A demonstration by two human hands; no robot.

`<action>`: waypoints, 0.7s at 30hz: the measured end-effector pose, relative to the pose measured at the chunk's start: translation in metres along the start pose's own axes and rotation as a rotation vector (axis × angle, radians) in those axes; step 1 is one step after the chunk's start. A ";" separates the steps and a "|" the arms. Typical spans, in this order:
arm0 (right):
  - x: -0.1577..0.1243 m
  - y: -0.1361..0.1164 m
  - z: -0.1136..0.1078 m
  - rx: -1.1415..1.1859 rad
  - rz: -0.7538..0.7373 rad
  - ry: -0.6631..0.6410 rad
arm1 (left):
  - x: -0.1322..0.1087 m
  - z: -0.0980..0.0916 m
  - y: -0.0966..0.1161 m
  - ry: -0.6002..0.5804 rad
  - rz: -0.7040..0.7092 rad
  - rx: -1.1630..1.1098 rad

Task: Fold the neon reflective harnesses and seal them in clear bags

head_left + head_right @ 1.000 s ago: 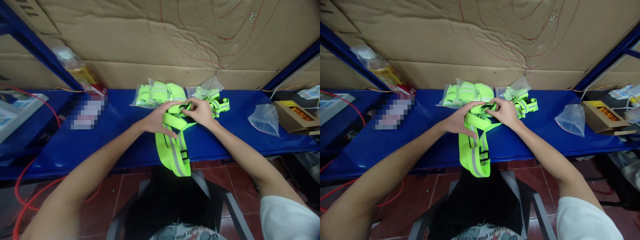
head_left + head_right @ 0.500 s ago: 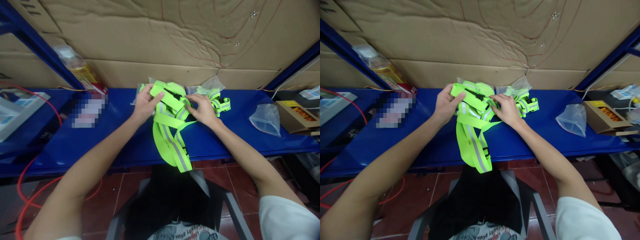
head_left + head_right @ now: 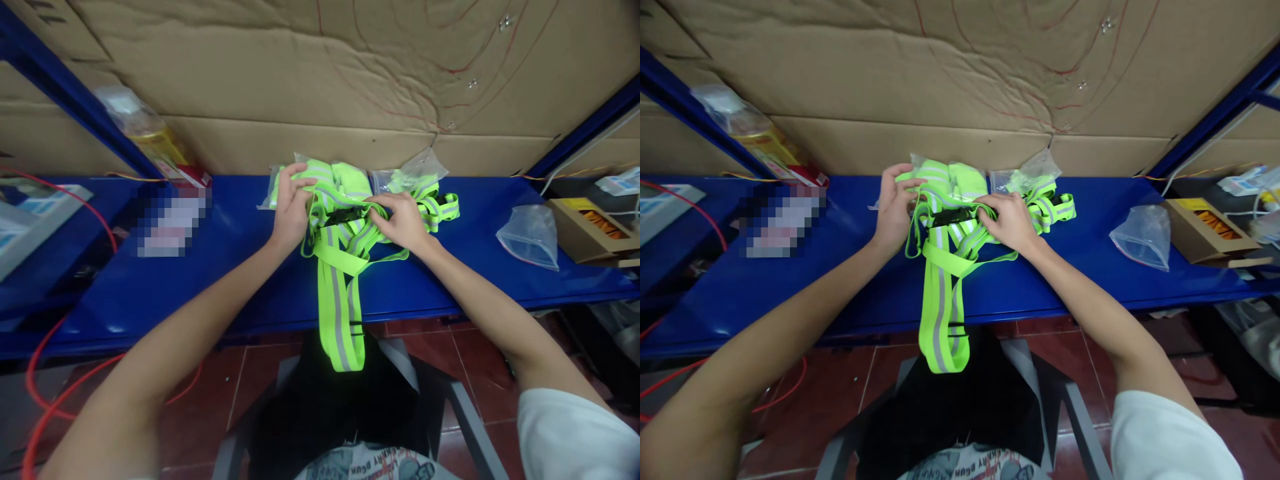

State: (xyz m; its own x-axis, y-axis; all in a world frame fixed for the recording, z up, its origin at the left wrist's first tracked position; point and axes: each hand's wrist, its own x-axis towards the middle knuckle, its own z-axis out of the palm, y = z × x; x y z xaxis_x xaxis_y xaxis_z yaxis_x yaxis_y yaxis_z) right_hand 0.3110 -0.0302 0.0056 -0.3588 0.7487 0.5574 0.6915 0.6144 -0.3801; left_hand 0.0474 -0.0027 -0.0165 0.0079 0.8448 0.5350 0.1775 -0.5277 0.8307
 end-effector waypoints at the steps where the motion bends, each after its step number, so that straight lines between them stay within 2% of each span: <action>1: 0.001 0.000 -0.001 -0.010 0.021 0.023 | -0.002 -0.001 0.005 -0.036 0.021 0.017; 5: 0.002 -0.002 -0.007 -0.056 0.105 0.078 | -0.014 0.003 0.021 -0.287 0.178 0.283; 7: 0.003 -0.004 -0.009 -0.068 0.118 0.079 | -0.019 0.006 0.021 -0.325 0.256 0.415; 10: 0.004 -0.002 -0.013 -0.141 0.111 0.057 | -0.017 0.005 0.013 -0.243 0.284 0.540; 12: 0.005 0.001 -0.016 -0.197 0.117 -0.011 | -0.011 0.000 0.008 -0.171 0.312 0.593; 15: 0.007 0.004 -0.019 -0.178 0.121 -0.133 | -0.001 -0.009 0.010 -0.110 0.431 0.620; 18: 0.009 0.000 -0.022 -0.098 0.095 -0.115 | 0.004 -0.012 0.025 -0.042 0.538 0.620; 21: 0.009 -0.011 -0.026 -0.018 0.070 0.016 | 0.006 -0.011 0.056 0.018 0.578 0.609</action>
State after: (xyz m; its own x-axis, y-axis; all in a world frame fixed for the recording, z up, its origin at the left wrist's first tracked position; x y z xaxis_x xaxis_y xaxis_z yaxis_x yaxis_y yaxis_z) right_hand 0.3163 -0.0370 0.0344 -0.2990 0.7857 0.5415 0.7256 0.5558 -0.4058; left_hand 0.0463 -0.0282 0.0351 0.2465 0.4516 0.8575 0.6505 -0.7329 0.1991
